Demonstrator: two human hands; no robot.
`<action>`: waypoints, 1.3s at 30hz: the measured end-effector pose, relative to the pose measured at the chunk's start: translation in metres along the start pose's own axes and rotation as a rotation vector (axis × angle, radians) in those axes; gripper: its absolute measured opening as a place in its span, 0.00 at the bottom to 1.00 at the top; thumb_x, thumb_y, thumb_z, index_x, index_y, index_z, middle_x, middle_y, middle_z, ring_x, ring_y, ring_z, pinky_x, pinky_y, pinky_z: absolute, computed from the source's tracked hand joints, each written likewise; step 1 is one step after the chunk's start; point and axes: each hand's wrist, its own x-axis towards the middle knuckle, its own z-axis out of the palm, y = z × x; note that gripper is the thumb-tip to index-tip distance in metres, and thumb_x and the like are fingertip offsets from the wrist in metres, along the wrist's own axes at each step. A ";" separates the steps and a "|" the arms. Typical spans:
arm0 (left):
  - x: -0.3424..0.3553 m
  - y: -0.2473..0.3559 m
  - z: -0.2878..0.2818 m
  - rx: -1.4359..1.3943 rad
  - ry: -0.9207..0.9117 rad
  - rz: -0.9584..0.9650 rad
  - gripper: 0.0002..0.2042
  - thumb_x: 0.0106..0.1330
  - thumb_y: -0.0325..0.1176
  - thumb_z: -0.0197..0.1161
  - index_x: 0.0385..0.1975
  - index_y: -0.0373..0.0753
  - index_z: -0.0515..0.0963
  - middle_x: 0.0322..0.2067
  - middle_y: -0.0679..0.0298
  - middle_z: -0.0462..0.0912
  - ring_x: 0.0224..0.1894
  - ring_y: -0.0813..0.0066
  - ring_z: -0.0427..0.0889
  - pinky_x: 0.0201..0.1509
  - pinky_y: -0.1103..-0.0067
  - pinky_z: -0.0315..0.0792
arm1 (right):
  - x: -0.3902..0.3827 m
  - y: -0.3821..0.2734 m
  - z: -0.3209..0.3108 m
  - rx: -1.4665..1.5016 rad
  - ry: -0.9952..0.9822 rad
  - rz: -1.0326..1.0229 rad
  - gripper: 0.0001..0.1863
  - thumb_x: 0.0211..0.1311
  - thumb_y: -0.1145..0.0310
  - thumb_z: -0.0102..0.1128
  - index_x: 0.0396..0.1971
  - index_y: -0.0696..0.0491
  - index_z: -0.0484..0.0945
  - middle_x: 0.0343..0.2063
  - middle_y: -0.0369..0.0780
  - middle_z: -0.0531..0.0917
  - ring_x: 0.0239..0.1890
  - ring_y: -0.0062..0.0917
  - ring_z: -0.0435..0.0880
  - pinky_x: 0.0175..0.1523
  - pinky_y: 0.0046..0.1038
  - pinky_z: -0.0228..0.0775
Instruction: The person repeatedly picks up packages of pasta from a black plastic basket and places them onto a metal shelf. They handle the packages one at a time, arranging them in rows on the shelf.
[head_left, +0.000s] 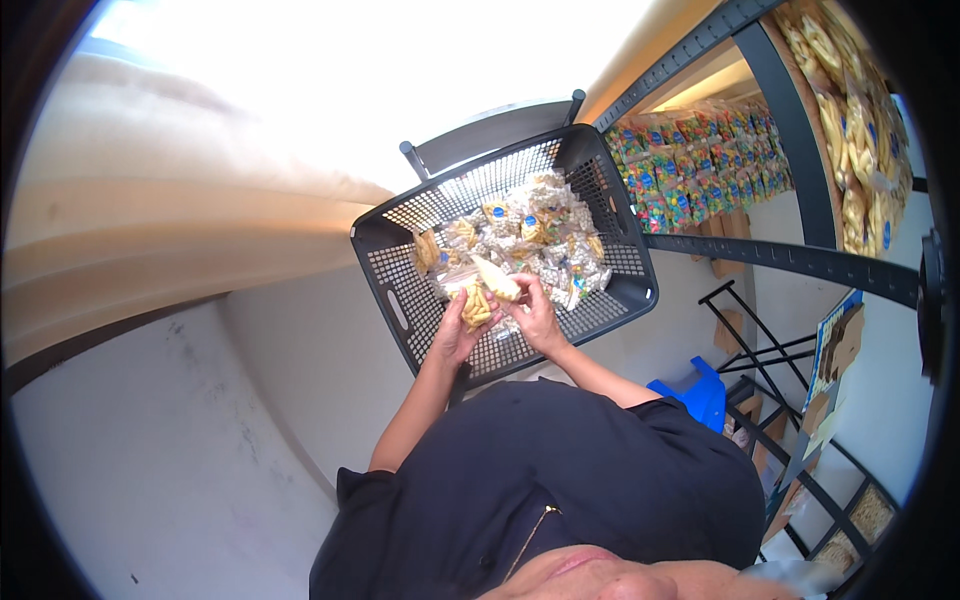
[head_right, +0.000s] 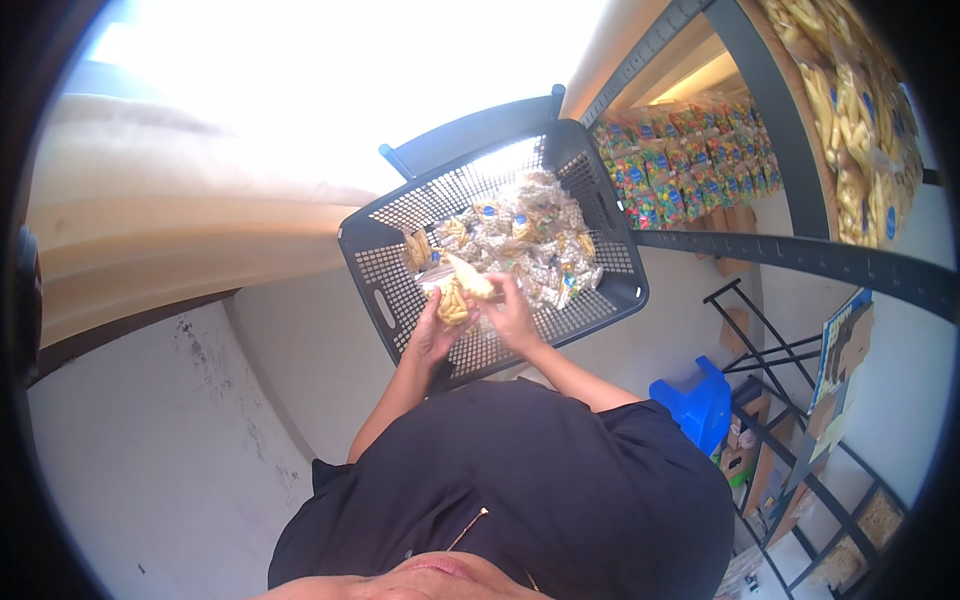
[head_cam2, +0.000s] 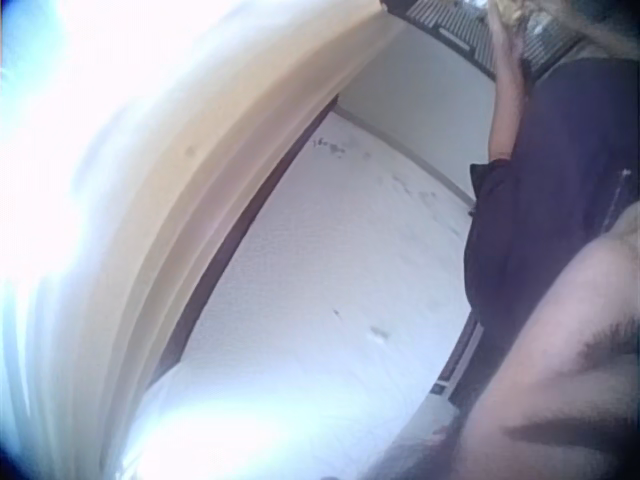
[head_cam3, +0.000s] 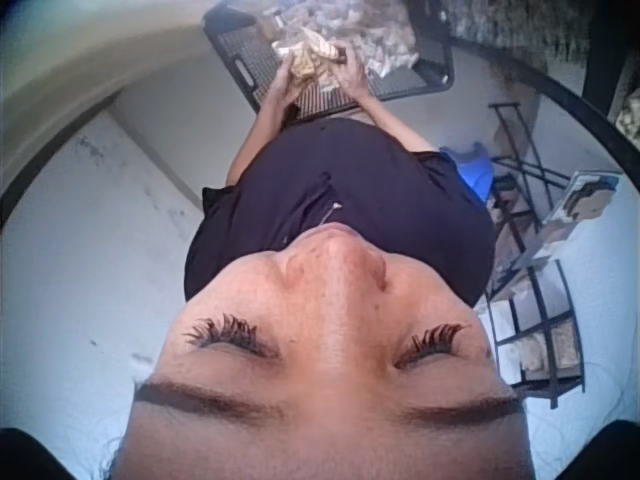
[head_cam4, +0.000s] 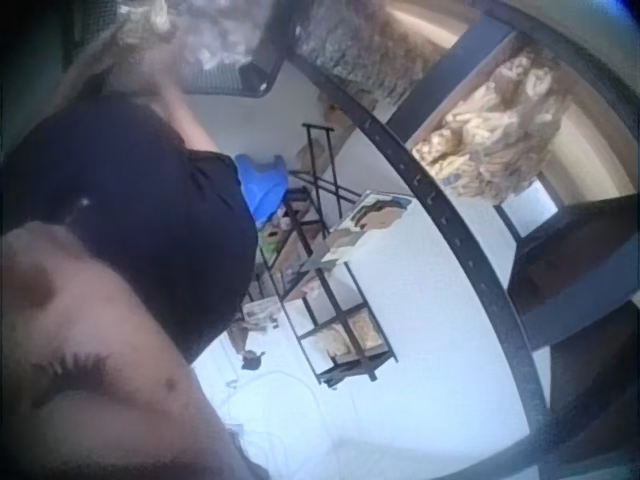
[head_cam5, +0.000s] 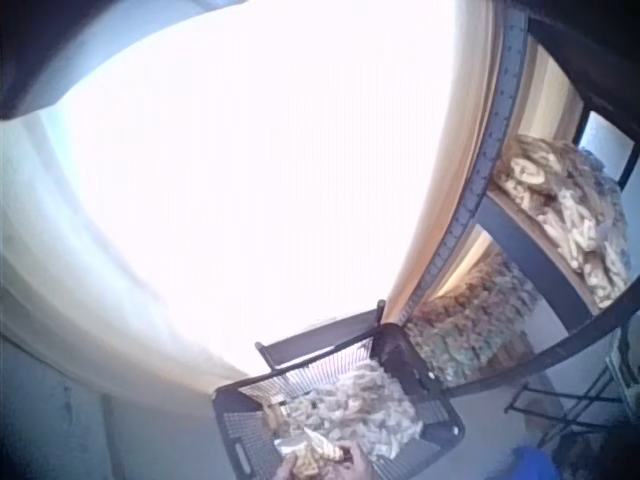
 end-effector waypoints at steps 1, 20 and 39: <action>0.000 0.000 0.003 -0.011 -0.023 0.015 0.22 0.73 0.48 0.48 0.57 0.38 0.66 0.50 0.60 0.78 0.52 0.69 0.78 0.56 0.65 0.76 | 0.006 0.003 -0.005 0.130 0.039 0.044 0.19 0.60 0.79 0.56 0.51 0.57 0.66 0.45 0.42 0.76 0.49 0.26 0.76 0.53 0.29 0.71; 0.045 -0.030 0.061 0.694 0.255 0.525 0.22 0.67 0.35 0.60 0.58 0.35 0.67 0.56 0.59 0.65 0.55 0.71 0.71 0.57 0.77 0.68 | 0.046 -0.050 -0.062 -0.312 -0.069 -0.098 0.12 0.59 0.75 0.57 0.43 0.57 0.76 0.36 0.41 0.77 0.41 0.29 0.80 0.47 0.27 0.72; 0.066 -0.059 0.081 0.357 0.005 0.522 0.24 0.76 0.42 0.38 0.67 0.36 0.53 0.63 0.60 0.60 0.67 0.69 0.58 0.70 0.73 0.51 | 0.054 -0.065 -0.086 -0.145 -0.049 -0.066 0.07 0.54 0.72 0.68 0.32 0.57 0.80 0.34 0.39 0.79 0.37 0.24 0.82 0.44 0.24 0.74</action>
